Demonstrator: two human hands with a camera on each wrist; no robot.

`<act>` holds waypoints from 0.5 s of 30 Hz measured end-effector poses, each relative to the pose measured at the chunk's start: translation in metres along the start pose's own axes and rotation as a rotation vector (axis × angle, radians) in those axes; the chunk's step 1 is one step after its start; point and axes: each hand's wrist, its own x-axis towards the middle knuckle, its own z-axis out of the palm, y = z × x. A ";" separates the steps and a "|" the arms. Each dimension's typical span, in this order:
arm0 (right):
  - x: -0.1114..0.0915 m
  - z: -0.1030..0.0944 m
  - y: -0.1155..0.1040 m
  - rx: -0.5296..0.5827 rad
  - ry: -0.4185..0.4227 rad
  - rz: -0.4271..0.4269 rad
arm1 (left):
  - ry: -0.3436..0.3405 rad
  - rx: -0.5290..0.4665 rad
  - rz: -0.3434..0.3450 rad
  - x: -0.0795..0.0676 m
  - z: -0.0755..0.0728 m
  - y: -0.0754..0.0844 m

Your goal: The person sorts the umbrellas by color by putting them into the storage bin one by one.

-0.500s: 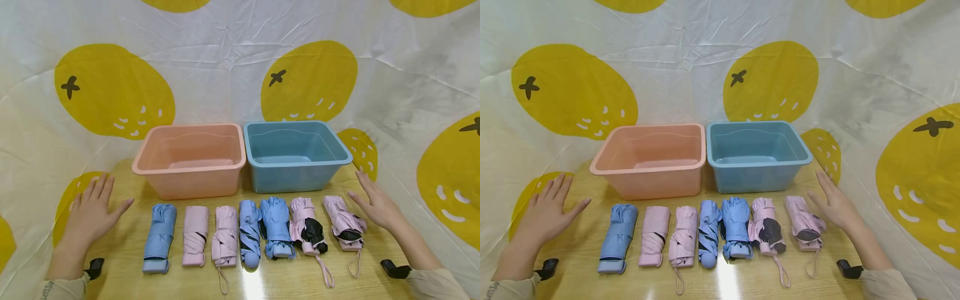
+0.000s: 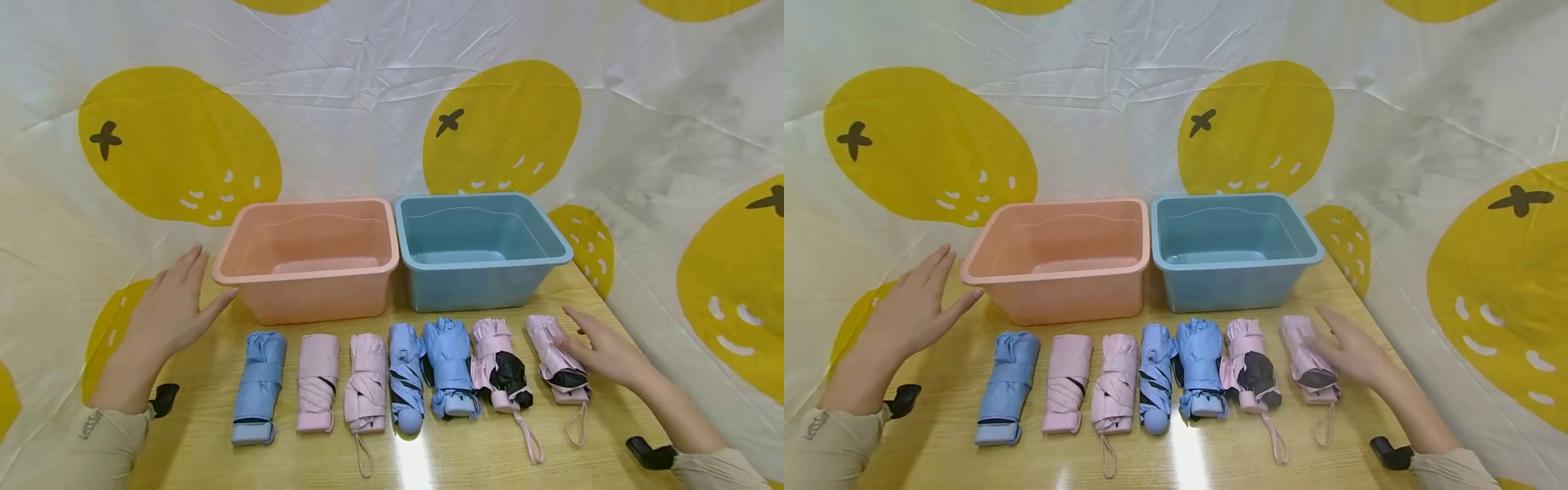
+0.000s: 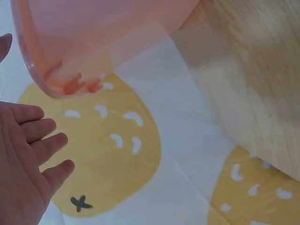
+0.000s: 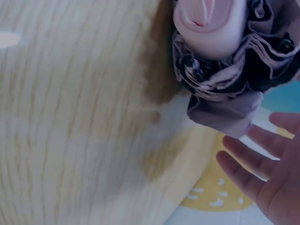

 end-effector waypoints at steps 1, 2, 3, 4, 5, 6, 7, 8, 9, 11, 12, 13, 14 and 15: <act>0.001 0.001 0.000 -0.001 -0.011 -0.003 | -0.005 0.011 0.016 0.005 -0.001 0.001; 0.001 0.003 -0.001 0.001 -0.021 -0.007 | -0.015 0.018 0.028 0.009 -0.002 0.002; 0.002 0.004 -0.001 0.008 -0.030 -0.008 | -0.026 0.027 0.040 0.014 -0.003 0.003; 0.002 0.006 -0.002 0.012 -0.036 -0.011 | -0.041 0.031 0.051 0.018 -0.003 0.003; 0.002 0.007 -0.002 0.013 -0.041 -0.011 | -0.056 0.034 0.058 0.022 -0.004 0.004; 0.002 0.008 -0.003 0.017 -0.048 -0.010 | -0.073 0.038 0.064 0.025 -0.004 0.004; 0.003 0.010 -0.004 0.019 -0.053 -0.008 | -0.091 0.040 0.069 0.028 -0.004 0.004; 0.003 0.011 -0.004 0.019 -0.058 -0.010 | -0.114 0.040 0.069 0.030 -0.004 0.003; 0.004 0.012 -0.005 0.020 -0.064 -0.006 | -0.135 0.038 0.069 0.032 -0.004 0.002; 0.006 0.014 -0.007 0.014 -0.074 -0.004 | -0.169 0.035 0.066 0.034 -0.003 0.001; 0.007 0.014 -0.008 0.014 -0.080 -0.004 | -0.182 0.031 0.067 0.035 -0.002 0.000; 0.008 0.016 -0.009 0.011 -0.085 -0.003 | -0.191 0.026 0.066 0.035 -0.002 -0.001; 0.009 0.017 -0.010 0.012 -0.089 -0.004 | -0.198 0.023 0.066 0.036 -0.001 -0.003; 0.010 0.018 -0.011 0.014 -0.093 -0.002 | -0.196 0.019 0.071 0.036 0.001 -0.004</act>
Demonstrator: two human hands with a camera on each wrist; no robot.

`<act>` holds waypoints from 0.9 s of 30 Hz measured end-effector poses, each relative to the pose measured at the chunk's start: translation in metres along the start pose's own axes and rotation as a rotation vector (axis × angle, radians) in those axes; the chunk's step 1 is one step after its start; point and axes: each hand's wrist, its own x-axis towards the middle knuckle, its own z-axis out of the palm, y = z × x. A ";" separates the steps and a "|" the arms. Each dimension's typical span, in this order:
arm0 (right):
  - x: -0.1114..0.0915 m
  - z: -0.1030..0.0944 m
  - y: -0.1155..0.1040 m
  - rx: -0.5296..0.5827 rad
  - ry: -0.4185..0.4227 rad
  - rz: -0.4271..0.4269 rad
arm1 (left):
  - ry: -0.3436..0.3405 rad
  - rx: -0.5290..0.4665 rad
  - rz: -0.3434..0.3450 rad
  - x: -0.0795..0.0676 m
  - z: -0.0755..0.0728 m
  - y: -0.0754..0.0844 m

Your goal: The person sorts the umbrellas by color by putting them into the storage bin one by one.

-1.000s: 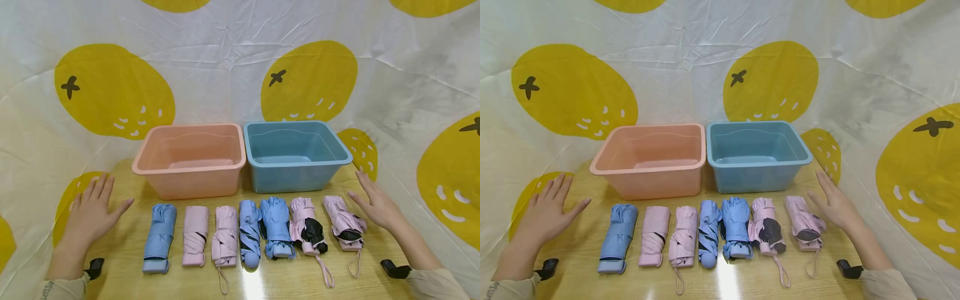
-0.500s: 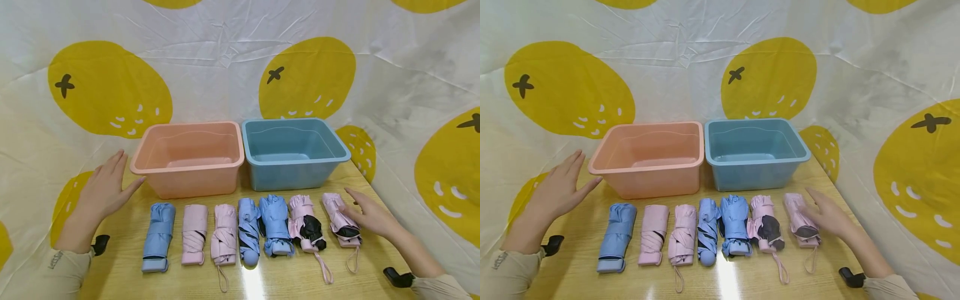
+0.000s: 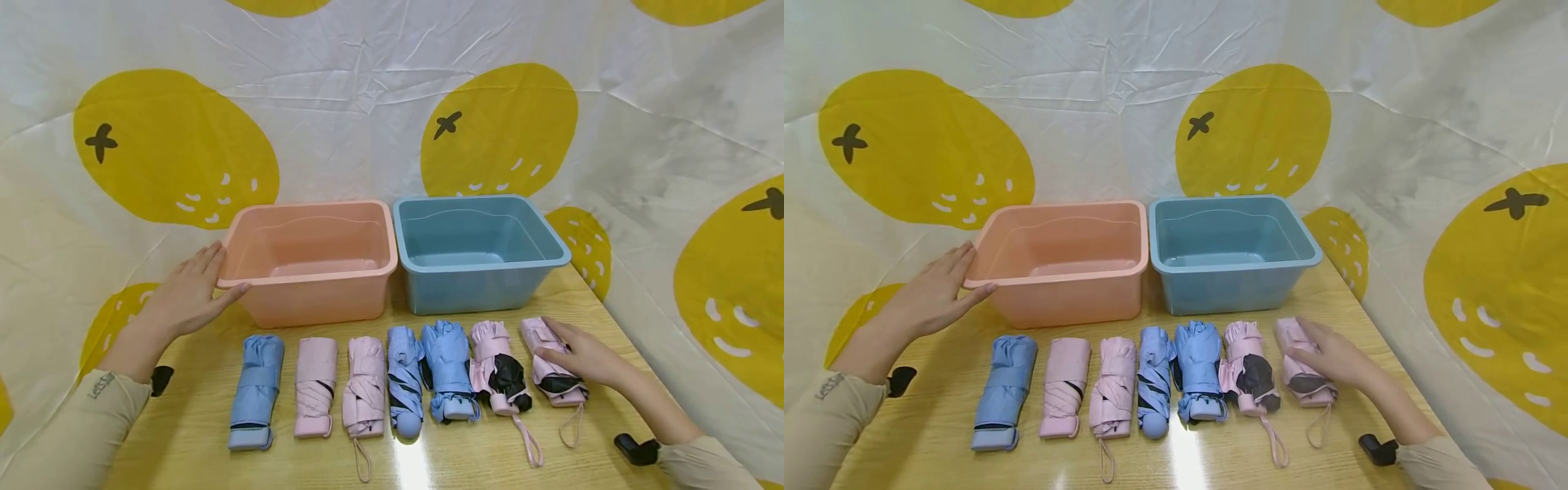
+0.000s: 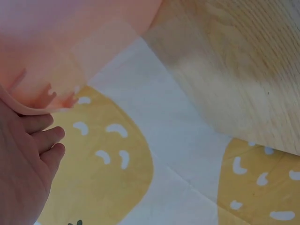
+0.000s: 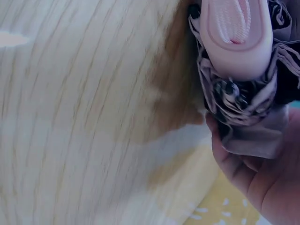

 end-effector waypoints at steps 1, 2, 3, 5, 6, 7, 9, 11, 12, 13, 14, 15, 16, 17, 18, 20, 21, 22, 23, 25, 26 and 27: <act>0.001 0.001 -0.001 0.001 -0.002 -0.001 | 0.002 0.001 0.003 0.001 0.001 -0.001; 0.002 0.002 -0.001 0.005 -0.002 0.001 | 0.006 0.002 0.007 0.001 0.001 -0.001; 0.002 0.002 -0.002 0.011 -0.003 0.002 | 0.011 0.003 0.010 0.001 0.002 -0.002; 0.003 0.004 -0.003 0.022 0.001 0.003 | 0.016 0.000 0.016 0.002 0.004 -0.002; 0.003 0.005 -0.003 0.028 0.005 0.006 | 0.020 -0.001 0.017 0.002 0.004 -0.002; 0.003 0.005 -0.002 0.037 0.010 0.007 | 0.020 -0.002 0.017 0.002 0.005 -0.002; 0.003 0.006 -0.001 0.057 0.020 0.006 | 0.024 -0.008 0.017 0.001 0.005 -0.002; 0.002 0.007 0.000 0.081 0.028 0.010 | 0.028 -0.013 0.017 0.000 0.006 -0.003; 0.001 0.007 0.000 0.095 0.032 0.012 | 0.030 -0.012 0.017 0.000 0.006 -0.003; 0.000 0.007 0.001 0.106 0.034 0.015 | 0.032 -0.013 0.019 -0.001 0.006 -0.003; 0.000 0.007 0.001 0.120 0.037 0.016 | 0.031 -0.017 0.016 -0.002 0.006 -0.003; -0.001 0.007 0.002 0.132 0.041 0.020 | 0.030 -0.020 0.015 -0.002 0.006 -0.003; -0.002 0.007 0.002 0.140 0.046 0.023 | 0.031 -0.020 0.016 -0.002 0.006 -0.003; -0.003 0.007 0.003 0.149 0.053 0.026 | 0.031 -0.020 0.014 -0.003 0.006 -0.003; -0.004 0.007 0.004 0.156 0.059 0.030 | 0.031 -0.022 0.013 -0.003 0.005 -0.003; -0.006 0.007 0.005 0.166 0.075 0.041 | 0.028 -0.021 0.010 -0.003 0.005 -0.003; -0.007 0.007 0.005 0.170 0.084 0.047 | 0.029 -0.016 0.010 -0.002 0.005 -0.003; -0.009 0.007 0.006 0.172 0.094 0.054 | 0.028 -0.012 0.011 -0.002 0.005 -0.002; -0.010 0.006 0.006 0.174 0.104 0.062 | 0.024 -0.011 0.009 -0.002 0.005 -0.002; -0.014 0.004 0.006 0.181 0.127 0.080 | 0.021 -0.007 0.008 -0.001 0.005 -0.002; -0.015 0.003 0.006 0.188 0.140 0.086 | 0.020 -0.008 0.007 -0.001 0.005 -0.001; -0.016 0.002 0.005 0.193 0.155 0.096 | 0.020 -0.009 0.006 -0.001 0.005 -0.001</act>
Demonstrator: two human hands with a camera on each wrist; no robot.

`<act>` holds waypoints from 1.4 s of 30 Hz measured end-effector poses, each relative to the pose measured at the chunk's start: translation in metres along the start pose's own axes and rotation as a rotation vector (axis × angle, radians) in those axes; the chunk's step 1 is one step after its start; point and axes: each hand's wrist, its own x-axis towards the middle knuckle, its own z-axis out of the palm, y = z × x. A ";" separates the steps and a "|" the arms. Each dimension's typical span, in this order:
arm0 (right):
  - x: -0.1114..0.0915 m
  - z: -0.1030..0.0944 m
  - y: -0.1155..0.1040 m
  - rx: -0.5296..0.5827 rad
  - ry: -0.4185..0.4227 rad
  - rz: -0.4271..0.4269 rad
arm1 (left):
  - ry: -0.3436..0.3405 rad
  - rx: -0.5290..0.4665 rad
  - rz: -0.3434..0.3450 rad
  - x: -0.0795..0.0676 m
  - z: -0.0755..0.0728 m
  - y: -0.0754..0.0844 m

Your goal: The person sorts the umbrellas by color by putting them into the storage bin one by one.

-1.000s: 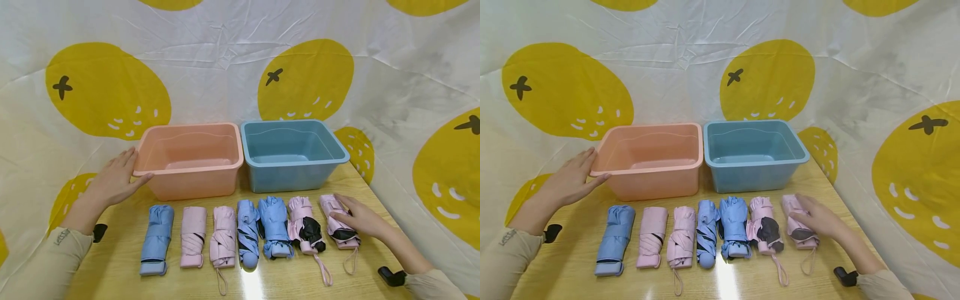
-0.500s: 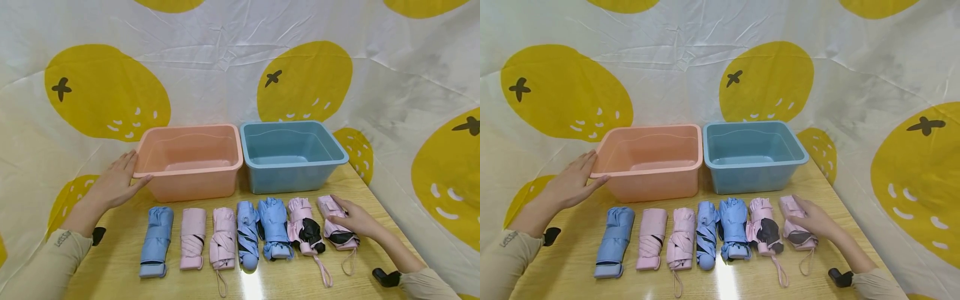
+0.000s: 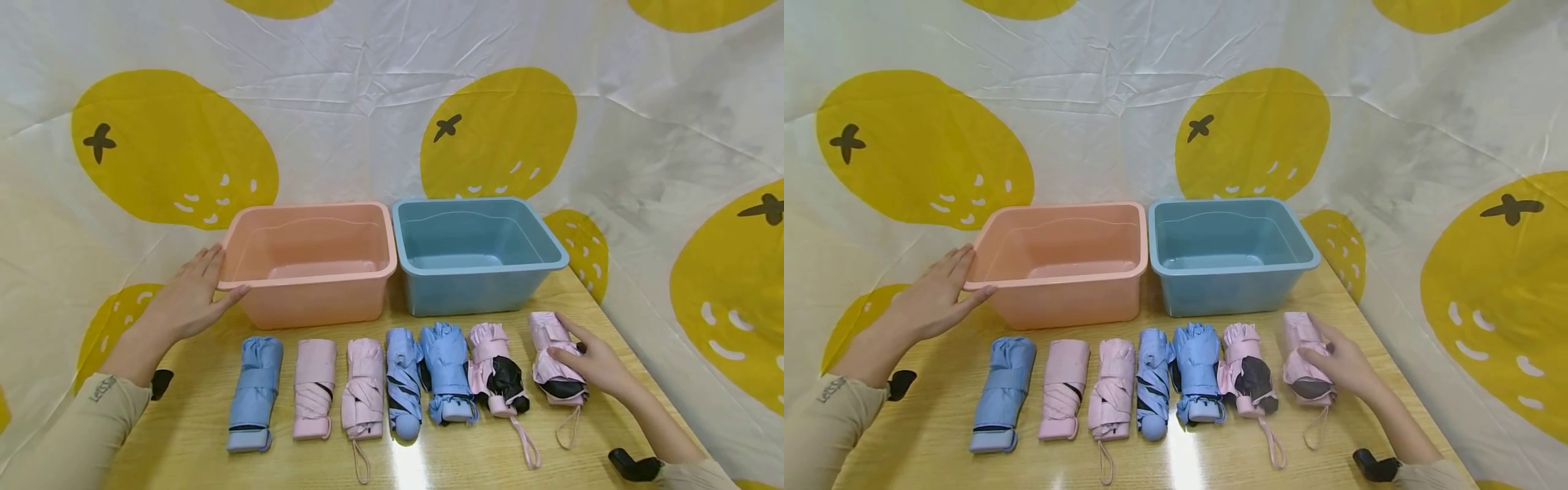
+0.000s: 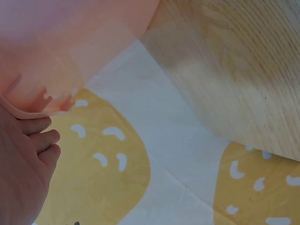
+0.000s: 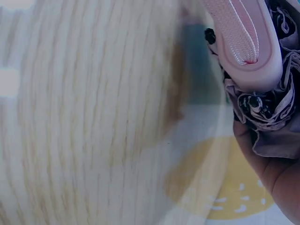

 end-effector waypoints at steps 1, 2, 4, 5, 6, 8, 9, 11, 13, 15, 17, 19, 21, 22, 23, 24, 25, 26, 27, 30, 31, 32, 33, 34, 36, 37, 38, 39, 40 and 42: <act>-0.001 -0.001 -0.001 0.009 0.016 0.010 | -0.001 0.001 0.000 0.000 0.000 0.000; -0.002 -0.002 -0.002 0.024 0.034 0.017 | 0.000 0.000 -0.001 0.000 0.000 0.000; -0.003 -0.005 -0.005 0.074 0.073 0.020 | -0.002 -0.004 -0.004 0.001 0.001 0.000; -0.003 -0.006 -0.007 0.103 0.088 0.019 | -0.005 -0.006 -0.005 0.001 0.001 0.000; -0.004 -0.008 -0.009 0.126 0.103 0.019 | -0.007 -0.008 -0.007 0.001 0.001 0.000; -0.004 -0.012 -0.015 0.181 0.132 0.013 | -0.013 -0.011 -0.012 0.001 0.002 0.000; -0.004 -0.014 -0.018 0.205 0.146 0.008 | -0.016 -0.013 -0.013 0.001 0.002 0.000; -0.003 -0.019 -0.028 0.243 0.177 0.002 | -0.016 -0.011 -0.013 0.001 0.002 0.000; 0.000 -0.023 -0.038 0.284 0.212 -0.016 | -0.014 -0.010 -0.011 0.000 0.002 -0.001; 0.003 -0.028 -0.049 0.322 0.242 -0.041 | -0.012 -0.010 -0.007 0.000 0.001 -0.001; 0.007 -0.033 -0.060 0.350 0.259 -0.059 | -0.014 -0.010 -0.006 -0.001 0.001 -0.001; 0.012 -0.038 -0.071 0.371 0.259 -0.070 | -0.014 -0.007 -0.004 -0.002 0.001 -0.001; 0.018 -0.044 -0.082 0.379 0.254 -0.075 | -0.009 -0.006 0.000 -0.002 0.002 -0.002; 0.021 -0.047 -0.087 0.383 0.247 -0.072 | -0.004 -0.007 0.002 -0.003 0.003 -0.002; 0.025 -0.049 -0.093 0.384 0.241 -0.067 | 0.004 -0.007 0.005 -0.003 0.003 -0.002; 0.030 -0.051 -0.098 0.384 0.236 -0.067 | 0.010 -0.008 0.007 -0.003 0.004 -0.002; 0.034 -0.053 -0.104 0.384 0.229 -0.067 | 0.014 -0.009 0.007 -0.003 0.004 -0.002; 0.039 -0.054 -0.109 0.374 0.227 -0.061 | 0.016 -0.009 0.007 -0.003 0.004 -0.003; 0.044 -0.056 -0.114 0.366 0.226 -0.059 | 0.014 -0.009 0.004 -0.003 0.004 -0.003; 0.059 -0.058 -0.129 0.327 0.231 -0.054 | 0.007 -0.006 -0.001 -0.003 0.004 -0.003; 0.064 -0.059 -0.134 0.308 0.235 -0.053 | 0.006 -0.003 -0.001 -0.002 0.004 -0.003; 0.069 -0.060 -0.139 0.295 0.240 -0.058 | 0.006 0.000 0.001 -0.002 0.004 -0.003; 0.075 -0.060 -0.144 0.294 0.242 -0.067 | 0.004 -0.001 0.003 -0.001 0.004 -0.003; 0.080 -0.061 -0.148 0.301 0.238 -0.071 | 0.006 0.000 0.007 -0.001 0.004 -0.003; 0.092 -0.060 -0.158 0.326 0.230 -0.085 | 0.011 0.002 0.012 0.000 0.004 -0.003; 0.099 -0.059 -0.162 0.341 0.226 -0.103 | 0.012 0.001 0.014 0.000 0.005 -0.003; 0.106 -0.058 -0.166 0.367 0.218 -0.119 | 0.013 0.000 0.015 0.001 0.005 -0.003; 0.113 -0.057 -0.170 0.391 0.207 -0.129 | 0.014 0.000 0.015 0.001 0.005 -0.003; 0.120 -0.056 -0.174 0.407 0.201 -0.134 | 0.015 0.000 0.015 0.001 0.005 -0.003; 0.134 -0.052 -0.180 0.423 0.191 -0.149 | 0.014 -0.002 0.016 0.001 0.004 -0.002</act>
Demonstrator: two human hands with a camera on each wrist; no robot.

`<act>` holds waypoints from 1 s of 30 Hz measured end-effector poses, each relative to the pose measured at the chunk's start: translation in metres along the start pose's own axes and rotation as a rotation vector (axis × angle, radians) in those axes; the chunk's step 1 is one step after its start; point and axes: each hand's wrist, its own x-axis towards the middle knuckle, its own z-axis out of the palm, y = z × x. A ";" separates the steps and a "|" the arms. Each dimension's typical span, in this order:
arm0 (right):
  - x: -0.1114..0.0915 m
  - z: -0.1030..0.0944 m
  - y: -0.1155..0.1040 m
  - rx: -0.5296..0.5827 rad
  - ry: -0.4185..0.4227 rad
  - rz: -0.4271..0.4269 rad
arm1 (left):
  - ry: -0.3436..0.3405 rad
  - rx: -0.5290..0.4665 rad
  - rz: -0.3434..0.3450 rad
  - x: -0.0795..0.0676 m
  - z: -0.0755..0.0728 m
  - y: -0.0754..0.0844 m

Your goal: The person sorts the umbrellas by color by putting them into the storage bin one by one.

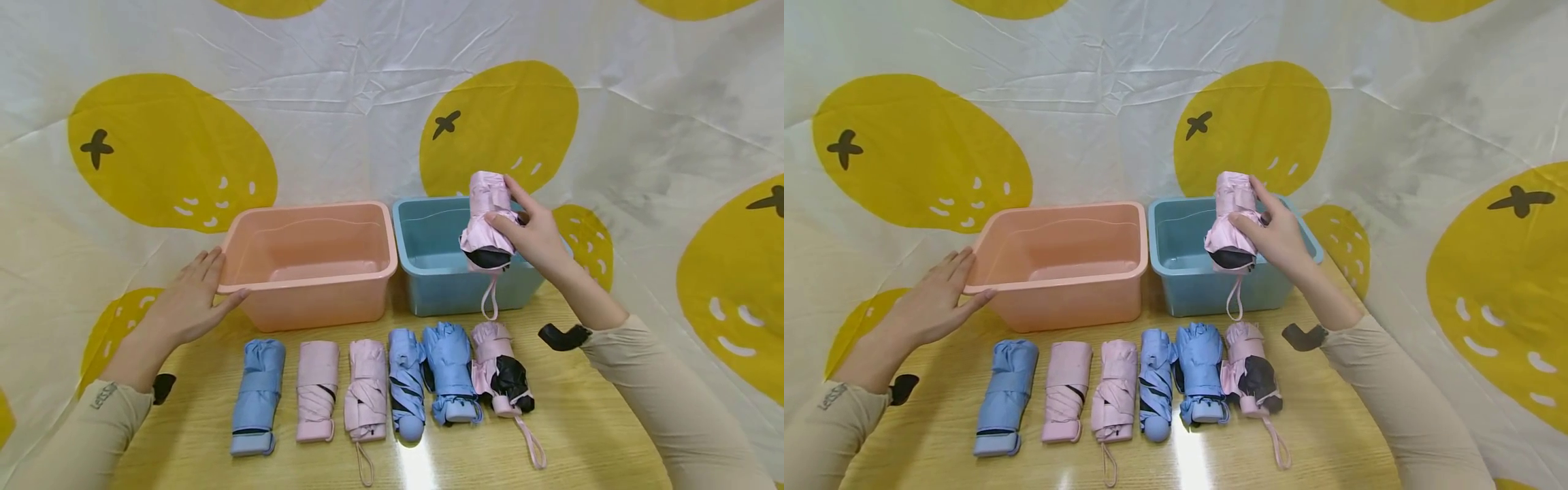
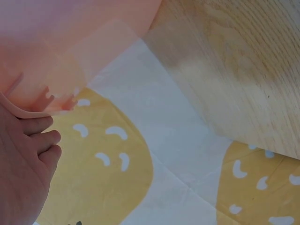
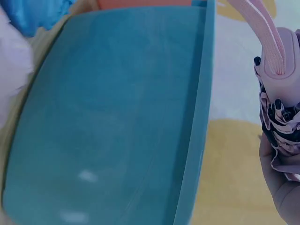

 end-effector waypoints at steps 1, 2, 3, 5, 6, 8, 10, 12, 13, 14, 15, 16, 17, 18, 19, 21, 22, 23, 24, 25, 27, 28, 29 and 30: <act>0.007 0.004 -0.001 0.000 -0.005 -0.006 | -0.002 -0.001 -0.001 0.000 0.000 0.000; 0.013 0.008 -0.001 0.000 -0.010 -0.003 | -0.003 -0.001 -0.001 0.000 -0.001 0.000; 0.019 0.012 -0.002 -0.002 -0.017 0.004 | -0.007 -0.004 -0.004 0.000 -0.001 0.000; 0.031 0.021 -0.002 -0.021 -0.025 0.016 | -0.016 -0.004 -0.009 0.001 -0.002 0.001; 0.036 0.025 -0.001 -0.027 -0.032 0.020 | -0.021 -0.003 -0.011 0.001 -0.002 0.001; 0.047 0.032 0.000 -0.040 -0.048 0.039 | -0.031 -0.003 -0.015 0.002 -0.003 0.001; 0.057 0.040 0.002 -0.052 -0.062 0.055 | -0.037 -0.004 -0.019 0.002 -0.003 0.001; 0.067 0.047 0.006 -0.069 -0.076 0.066 | -0.036 -0.004 -0.021 0.002 -0.004 0.001; 0.071 0.050 0.009 -0.078 -0.080 0.072 | -0.033 -0.005 -0.020 0.002 -0.004 0.002; 0.076 0.053 0.011 -0.084 -0.085 0.077 | -0.030 -0.004 -0.018 0.002 -0.004 0.002; 0.080 0.056 0.014 -0.090 -0.091 0.085 | -0.028 -0.002 -0.017 0.002 -0.004 0.002; 0.083 0.059 0.017 -0.100 -0.099 0.095 | -0.025 -0.002 -0.014 0.002 -0.003 0.002; 0.086 0.061 0.020 -0.103 -0.108 0.110 | -0.024 0.000 -0.011 0.002 -0.003 0.002; 0.089 0.063 0.023 -0.103 -0.121 0.124 | -0.025 0.003 -0.012 0.002 -0.003 0.003; 0.092 0.066 0.026 -0.100 -0.134 0.141 | -0.025 0.004 -0.012 0.002 -0.003 0.003; 0.096 0.070 0.032 -0.102 -0.165 0.177 | -0.033 0.007 -0.016 0.001 -0.003 0.004; 0.097 0.071 0.035 -0.107 -0.183 0.194 | -0.037 0.006 -0.018 0.000 -0.003 0.004; 0.099 0.073 0.039 -0.114 -0.201 0.211 | -0.037 0.007 -0.021 0.000 -0.003 0.005; 0.101 0.074 0.043 -0.122 -0.220 0.225 | -0.037 0.005 -0.023 0.000 -0.003 0.005; 0.103 0.076 0.047 -0.129 -0.238 0.240 | -0.035 0.003 -0.022 0.000 -0.002 0.005; 0.104 0.078 0.053 -0.145 -0.275 0.264 | -0.023 0.002 -0.018 -0.001 -0.001 0.006; 0.104 0.080 0.056 -0.149 -0.295 0.279 | -0.015 0.002 -0.014 -0.001 0.000 0.005; 0.104 0.081 0.058 -0.149 -0.315 0.294 | -0.008 0.001 -0.013 -0.002 0.001 0.005; 0.102 0.082 0.060 -0.143 -0.333 0.310 | -0.007 0.001 -0.013 -0.002 0.001 0.005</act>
